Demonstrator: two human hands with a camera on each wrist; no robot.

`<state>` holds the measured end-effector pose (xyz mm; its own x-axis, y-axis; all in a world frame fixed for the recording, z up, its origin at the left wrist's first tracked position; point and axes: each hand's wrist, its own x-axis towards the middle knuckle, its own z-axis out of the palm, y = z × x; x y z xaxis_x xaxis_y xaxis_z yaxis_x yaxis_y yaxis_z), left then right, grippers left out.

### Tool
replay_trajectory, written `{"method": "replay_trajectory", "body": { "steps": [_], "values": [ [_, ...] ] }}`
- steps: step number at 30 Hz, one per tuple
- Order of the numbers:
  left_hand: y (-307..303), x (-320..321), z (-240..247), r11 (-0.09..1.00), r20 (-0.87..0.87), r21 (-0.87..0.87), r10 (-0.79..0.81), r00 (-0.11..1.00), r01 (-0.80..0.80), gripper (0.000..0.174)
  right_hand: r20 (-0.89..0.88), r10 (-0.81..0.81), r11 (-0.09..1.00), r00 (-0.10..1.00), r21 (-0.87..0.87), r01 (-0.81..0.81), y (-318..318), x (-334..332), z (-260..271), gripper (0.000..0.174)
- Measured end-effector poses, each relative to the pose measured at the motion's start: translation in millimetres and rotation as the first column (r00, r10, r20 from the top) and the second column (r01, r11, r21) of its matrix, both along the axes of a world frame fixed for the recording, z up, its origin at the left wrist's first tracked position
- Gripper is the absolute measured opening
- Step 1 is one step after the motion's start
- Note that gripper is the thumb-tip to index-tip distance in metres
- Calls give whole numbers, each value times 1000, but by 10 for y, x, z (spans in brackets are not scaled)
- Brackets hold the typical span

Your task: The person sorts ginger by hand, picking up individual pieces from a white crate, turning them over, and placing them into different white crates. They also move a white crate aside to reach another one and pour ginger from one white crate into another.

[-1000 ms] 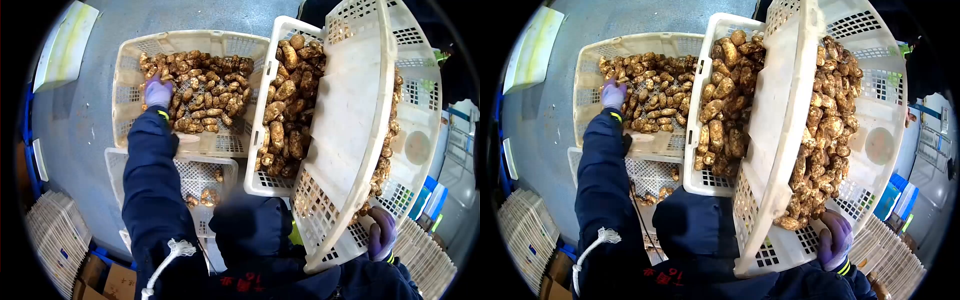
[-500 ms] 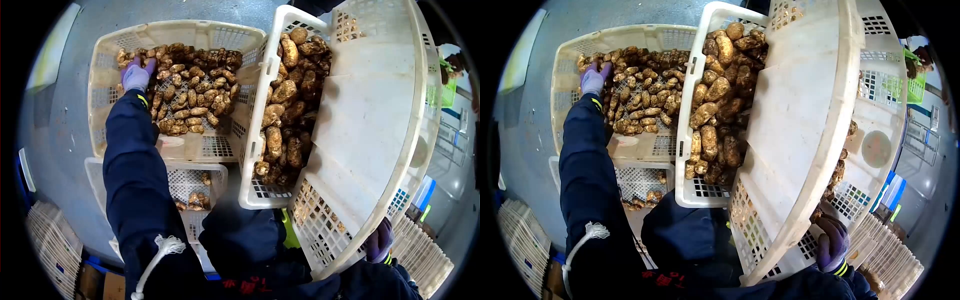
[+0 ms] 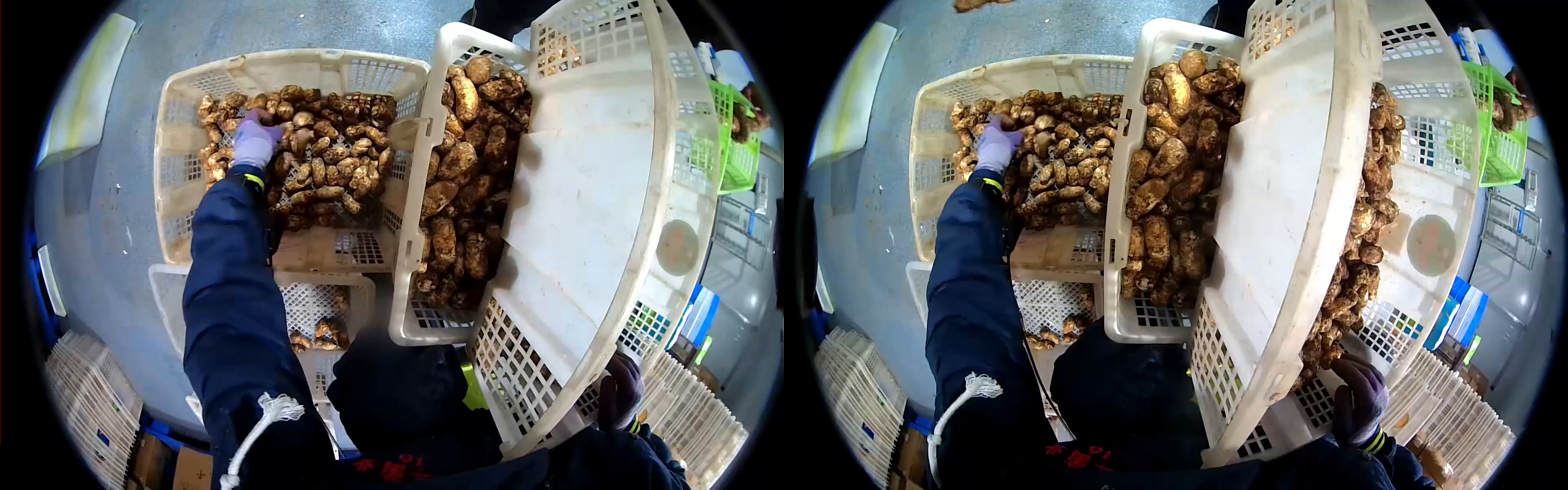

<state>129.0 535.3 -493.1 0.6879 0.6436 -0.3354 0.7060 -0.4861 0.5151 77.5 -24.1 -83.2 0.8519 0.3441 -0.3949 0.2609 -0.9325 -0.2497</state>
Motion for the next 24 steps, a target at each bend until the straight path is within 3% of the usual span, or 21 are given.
{"method": "replay_trajectory", "body": {
  "steps": [1, 2, 3, 5, 6, 9, 10, 13, 16, 18, 21, 22, 23, 24],
  "values": [
    [-5, 0, -170, 996, 97, 48, -76, 992, 72, 50, 0, -8, 1000, 1000, 2, 8, -7, -5, 3, 30],
    [-69, 35, -186, 946, 176, 317, -125, 976, 64, 52, 3, -17, 1000, 1000, 1, 17, -9, -1, 5, 30],
    [-199, 102, -118, 828, 237, 560, -194, 952, 29, 54, 1, -19, 1000, 1000, 5, 19, -6, -4, 2, 30],
    [-285, 262, 142, 861, 207, 499, -229, 951, 99, 58, -17, -10, 1000, 1000, 2, 10, 1, 6, 11, 31],
    [-380, 382, 199, 821, -49, 528, -224, 973, 216, 60, -17, -7, 1000, 1000, -9, 7, -6, 3, 17, 31],
    [-608, 368, 258, 785, -339, 516, -181, 923, 343, 60, -5, -13, 1000, 1000, -21, 13, 3, -7, 13, 31],
    [-592, 347, 188, 881, -244, 389, -182, 952, 268, 57, -8, -17, 1000, 1000, -24, 17, 32, -1, 16, 31],
    [-498, 281, 174, 925, -158, 277, -223, 962, 260, 55, 1, -12, 1000, 1000, -21, 12, 10, -7, 15, 32],
    [-403, 124, -128, 910, -74, 401, -83, 994, 106, 48, 15, 3, 1000, 1000, 3, -3, 13, -3, 7, 31],
    [-383, 64, -80, 926, 22, 377, -40, 999, 28, 45, 26, 13, 1000, 1000, 4, -13, 8, -7, 6, 31],
    [-291, 93, 28, 973, -72, 187, -124, 990, 135, 44, 32, 28, 1000, 999, -3, -28, -3, -6, 4, 30],
    [-328, 56, 77, 984, -71, 131, -108, 992, 117, 44, 29, 34, 999, 999, 4, -34, -2, 5, 5, 30],
    [-377, 67, 68, 970, -57, 227, -73, 996, 84, 41, 27, 38, 999, 999, 10, -39, -3, 14, 2, 30],
    [-391, 29, 71, 993, -35, 115, -3, 999, 7, 41, 37, 38, 999, 999, 13, -39, 2, 15, -3, 30]
  ]
}}
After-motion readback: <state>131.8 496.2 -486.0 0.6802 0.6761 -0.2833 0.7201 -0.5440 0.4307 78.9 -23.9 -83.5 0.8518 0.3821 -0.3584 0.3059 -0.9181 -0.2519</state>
